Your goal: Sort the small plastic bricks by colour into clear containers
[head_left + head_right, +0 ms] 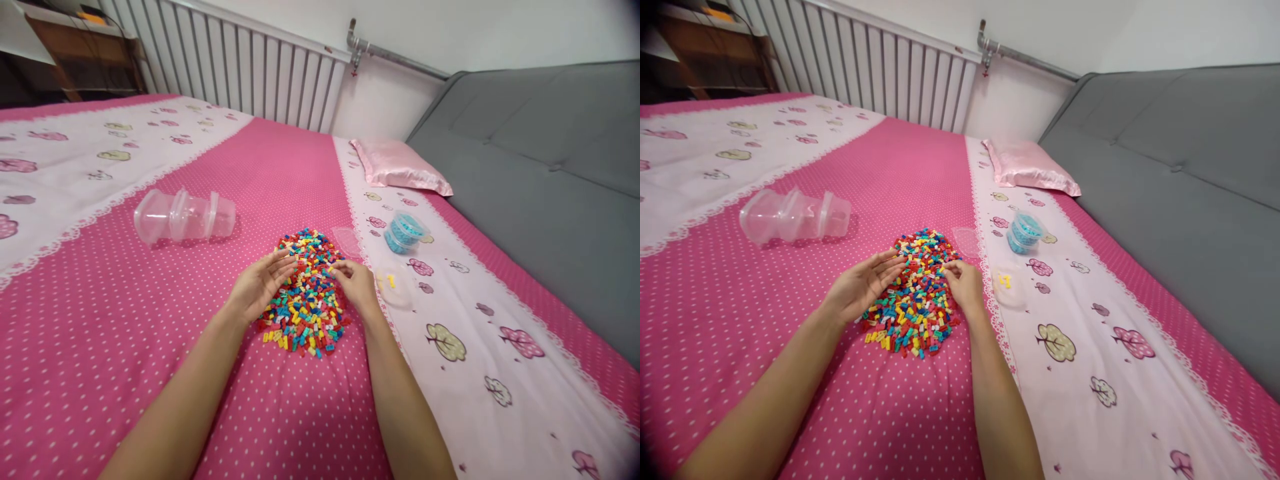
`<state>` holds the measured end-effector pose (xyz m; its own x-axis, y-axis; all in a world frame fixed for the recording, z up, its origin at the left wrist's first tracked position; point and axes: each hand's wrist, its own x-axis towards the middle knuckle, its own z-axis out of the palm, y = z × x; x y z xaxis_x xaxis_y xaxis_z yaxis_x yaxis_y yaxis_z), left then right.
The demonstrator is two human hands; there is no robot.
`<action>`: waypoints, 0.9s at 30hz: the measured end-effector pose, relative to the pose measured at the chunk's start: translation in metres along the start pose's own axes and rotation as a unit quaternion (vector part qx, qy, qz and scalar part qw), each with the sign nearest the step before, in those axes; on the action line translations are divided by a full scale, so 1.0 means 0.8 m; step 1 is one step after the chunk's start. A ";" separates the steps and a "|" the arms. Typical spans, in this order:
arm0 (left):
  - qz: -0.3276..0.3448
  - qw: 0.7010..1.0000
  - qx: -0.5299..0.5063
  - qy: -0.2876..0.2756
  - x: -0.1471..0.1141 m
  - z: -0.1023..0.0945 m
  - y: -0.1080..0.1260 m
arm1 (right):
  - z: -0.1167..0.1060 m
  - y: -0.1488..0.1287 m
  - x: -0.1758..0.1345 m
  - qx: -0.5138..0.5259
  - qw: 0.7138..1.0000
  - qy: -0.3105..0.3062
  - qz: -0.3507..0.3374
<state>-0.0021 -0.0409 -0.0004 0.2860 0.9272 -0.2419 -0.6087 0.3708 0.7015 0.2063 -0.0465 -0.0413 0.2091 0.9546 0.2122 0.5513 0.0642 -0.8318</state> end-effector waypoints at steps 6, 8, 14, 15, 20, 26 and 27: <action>-0.086 0.989 -0.111 -0.053 -0.010 0.012 -0.003 | -0.008 -0.022 -0.004 0.179 0.984 -0.008 0.015; -0.105 0.985 -0.117 -0.067 -0.012 0.014 -0.008 | -0.010 -0.031 -0.007 0.234 0.971 -0.029 0.041; -0.146 0.976 -0.130 -0.096 -0.016 0.018 -0.024 | -0.011 -0.055 -0.019 0.250 0.965 -0.073 0.026; -0.153 0.973 -0.136 -0.102 -0.017 0.019 -0.026 | -0.011 -0.058 -0.021 0.228 0.970 -0.086 -0.005; -0.151 0.971 -0.166 -0.076 -0.015 0.019 -0.027 | -0.010 -0.047 -0.014 0.099 0.990 -0.034 -0.096; -0.085 0.982 -0.169 -0.023 -0.011 0.010 -0.006 | 0.007 0.018 0.010 -0.112 0.989 0.068 -0.072; -0.078 0.982 -0.171 -0.013 -0.010 0.008 -0.002 | 0.012 0.026 0.013 -0.131 0.986 0.067 -0.076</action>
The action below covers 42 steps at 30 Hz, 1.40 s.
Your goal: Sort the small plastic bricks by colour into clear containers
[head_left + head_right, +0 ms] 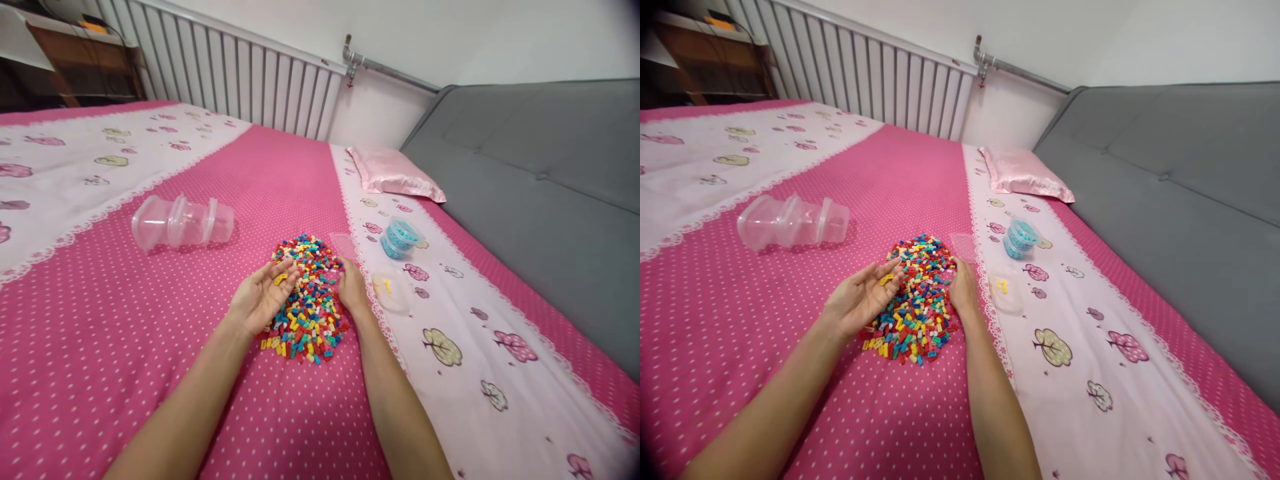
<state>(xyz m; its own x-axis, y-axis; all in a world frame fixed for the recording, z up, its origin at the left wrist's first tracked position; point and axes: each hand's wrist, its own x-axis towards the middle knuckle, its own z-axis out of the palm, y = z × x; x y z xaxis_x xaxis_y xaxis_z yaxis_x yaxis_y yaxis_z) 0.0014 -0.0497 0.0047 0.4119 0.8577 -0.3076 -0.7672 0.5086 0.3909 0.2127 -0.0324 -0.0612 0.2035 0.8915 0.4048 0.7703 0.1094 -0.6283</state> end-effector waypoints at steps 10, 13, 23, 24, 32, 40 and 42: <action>0.031 0.998 -0.003 0.050 0.003 -0.005 0.009 | 0.013 0.019 0.004 -0.061 0.998 -0.017 0.003; 0.030 0.998 -0.007 0.058 0.001 -0.003 0.009 | 0.013 0.018 0.004 -0.046 0.999 -0.007 0.012; 0.022 0.998 -0.008 0.065 0.001 -0.001 0.009 | 0.012 0.016 0.005 -0.047 0.998 -0.033 -0.010; 0.022 0.998 -0.007 0.064 0.001 -0.001 0.009 | 0.012 0.016 0.005 -0.050 0.998 -0.039 -0.013; 0.018 0.998 -0.007 0.064 0.000 0.000 0.008 | 0.012 0.016 0.004 -0.075 0.996 -0.045 -0.005; -0.007 0.999 -0.027 0.024 0.002 -0.003 0.003 | -0.015 -0.021 0.005 0.079 0.996 -0.008 0.046; -0.024 0.999 -0.025 0.001 0.002 -0.004 -0.001 | -0.025 -0.047 0.002 0.158 0.987 -0.006 0.020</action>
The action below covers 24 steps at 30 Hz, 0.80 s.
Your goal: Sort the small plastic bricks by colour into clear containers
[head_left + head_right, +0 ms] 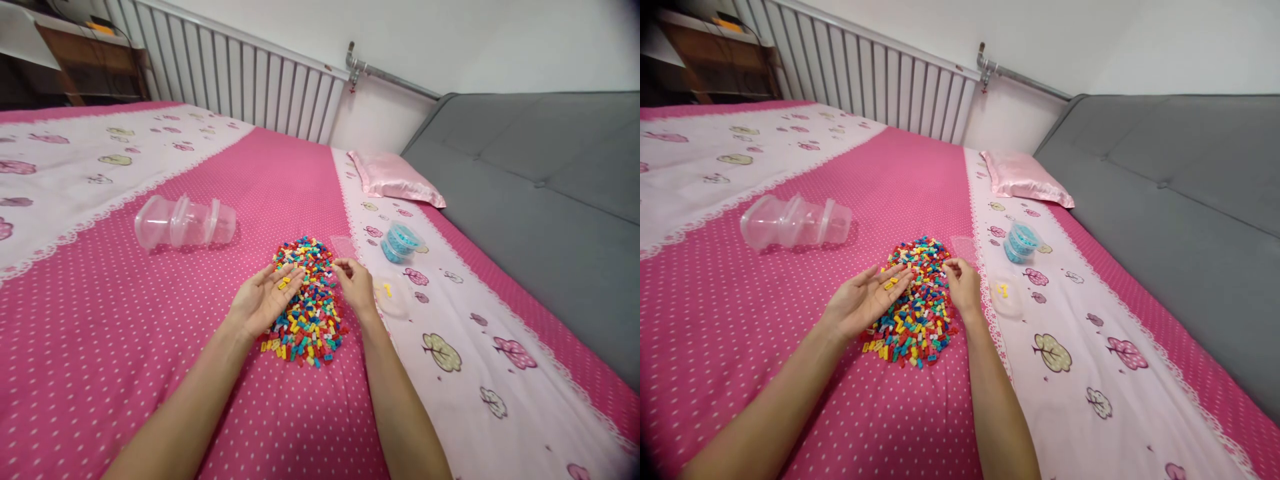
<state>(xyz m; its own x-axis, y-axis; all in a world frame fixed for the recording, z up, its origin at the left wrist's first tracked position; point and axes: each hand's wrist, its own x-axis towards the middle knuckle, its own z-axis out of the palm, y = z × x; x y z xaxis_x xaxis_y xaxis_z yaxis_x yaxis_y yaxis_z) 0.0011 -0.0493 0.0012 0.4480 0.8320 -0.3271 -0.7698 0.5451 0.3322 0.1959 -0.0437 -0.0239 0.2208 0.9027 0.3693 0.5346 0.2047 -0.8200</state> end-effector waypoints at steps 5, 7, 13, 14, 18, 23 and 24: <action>-0.056 0.997 0.000 -0.052 -0.003 0.003 -0.009 | 0.012 -0.050 -0.016 0.051 0.992 -0.069 -0.090; -0.052 0.998 -0.003 -0.046 -0.005 0.005 -0.007 | 0.019 -0.046 -0.018 0.007 0.995 -0.049 -0.092; 0.027 1.000 0.005 0.008 -0.006 0.003 0.012 | 0.038 -0.004 -0.016 -0.158 0.979 -0.107 -0.066; 0.042 0.999 0.004 0.019 -0.007 0.002 0.015 | 0.040 -0.001 -0.016 -0.172 0.976 -0.120 -0.064; 0.077 0.996 -0.010 0.049 -0.007 0.002 0.021 | 0.042 0.001 -0.017 -0.207 0.970 -0.117 -0.048; 0.069 0.996 -0.018 0.055 -0.005 0.002 0.019 | 0.036 0.002 -0.016 -0.249 0.962 -0.116 -0.011; 0.067 0.996 -0.017 0.052 -0.004 0.002 0.018 | 0.035 0.003 -0.016 -0.256 0.958 -0.127 -0.004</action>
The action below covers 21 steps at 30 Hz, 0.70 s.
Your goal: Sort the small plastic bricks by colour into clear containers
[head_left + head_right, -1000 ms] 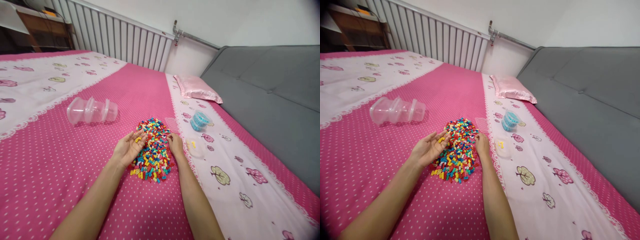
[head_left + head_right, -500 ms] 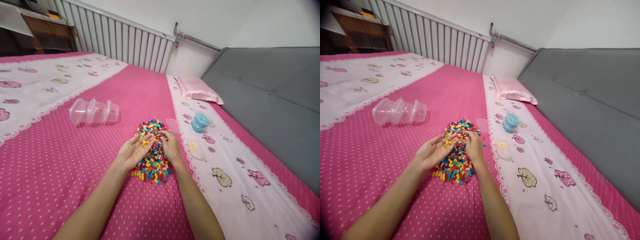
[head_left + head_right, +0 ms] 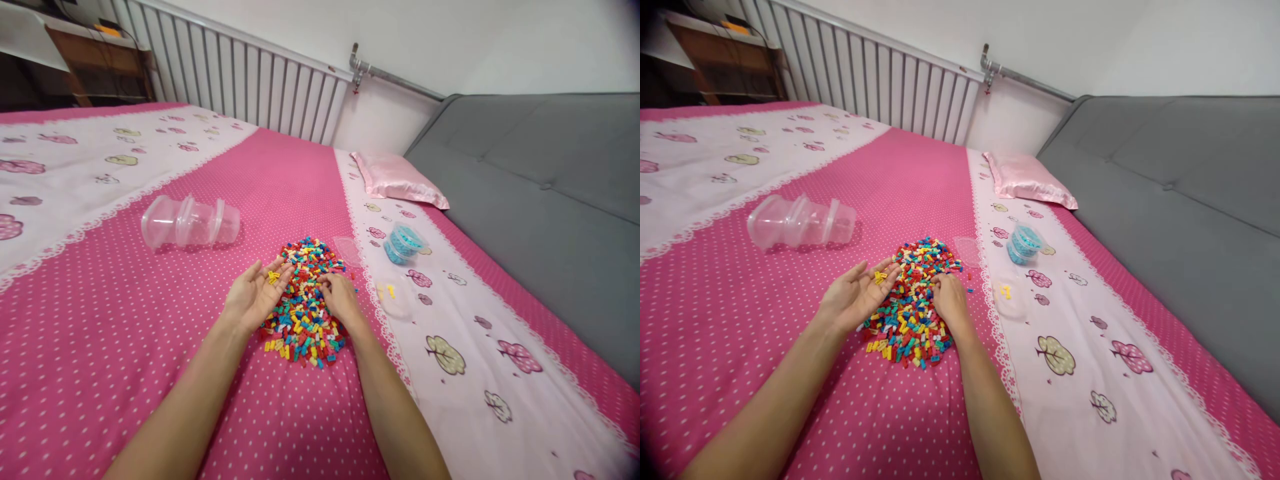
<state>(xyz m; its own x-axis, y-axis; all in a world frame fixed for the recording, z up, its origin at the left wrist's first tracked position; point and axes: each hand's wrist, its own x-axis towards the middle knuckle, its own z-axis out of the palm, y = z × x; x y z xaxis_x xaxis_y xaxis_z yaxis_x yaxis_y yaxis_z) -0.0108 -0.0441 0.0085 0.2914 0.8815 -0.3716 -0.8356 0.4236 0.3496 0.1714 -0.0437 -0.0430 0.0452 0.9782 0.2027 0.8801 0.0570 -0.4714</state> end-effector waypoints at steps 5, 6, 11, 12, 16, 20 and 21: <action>-0.004 1.000 0.006 -0.009 0.002 -0.002 -0.002 | 0.001 0.005 0.000 -0.017 1.000 -0.025 -0.003; -0.004 1.000 0.006 -0.007 0.001 -0.002 -0.002 | 0.001 0.006 0.000 -0.018 1.000 -0.022 -0.004; -0.015 1.000 0.001 -0.010 0.001 -0.003 -0.002 | -0.001 0.006 0.000 0.002 1.000 -0.010 -0.021; -0.017 1.000 -0.001 -0.012 0.002 -0.003 -0.002 | -0.002 0.005 -0.001 0.009 1.000 -0.011 -0.026; -0.018 1.000 -0.007 -0.016 0.003 -0.004 -0.001 | -0.002 0.004 0.000 0.010 0.999 -0.018 -0.029; -0.022 1.000 -0.009 -0.015 0.002 -0.004 -0.002 | -0.003 0.004 0.001 0.024 0.999 -0.005 -0.021; -0.027 0.999 -0.009 -0.017 0.001 -0.003 -0.003 | -0.005 0.003 0.001 0.035 0.999 0.006 -0.018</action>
<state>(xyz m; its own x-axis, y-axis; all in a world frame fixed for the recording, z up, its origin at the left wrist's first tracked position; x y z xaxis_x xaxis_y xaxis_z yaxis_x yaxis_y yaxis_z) -0.0099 -0.0449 0.0051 0.3515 0.8643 -0.3597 -0.8265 0.4670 0.3143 0.1756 -0.0439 -0.0405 0.0198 0.9725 0.2319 0.8459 0.1074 -0.5224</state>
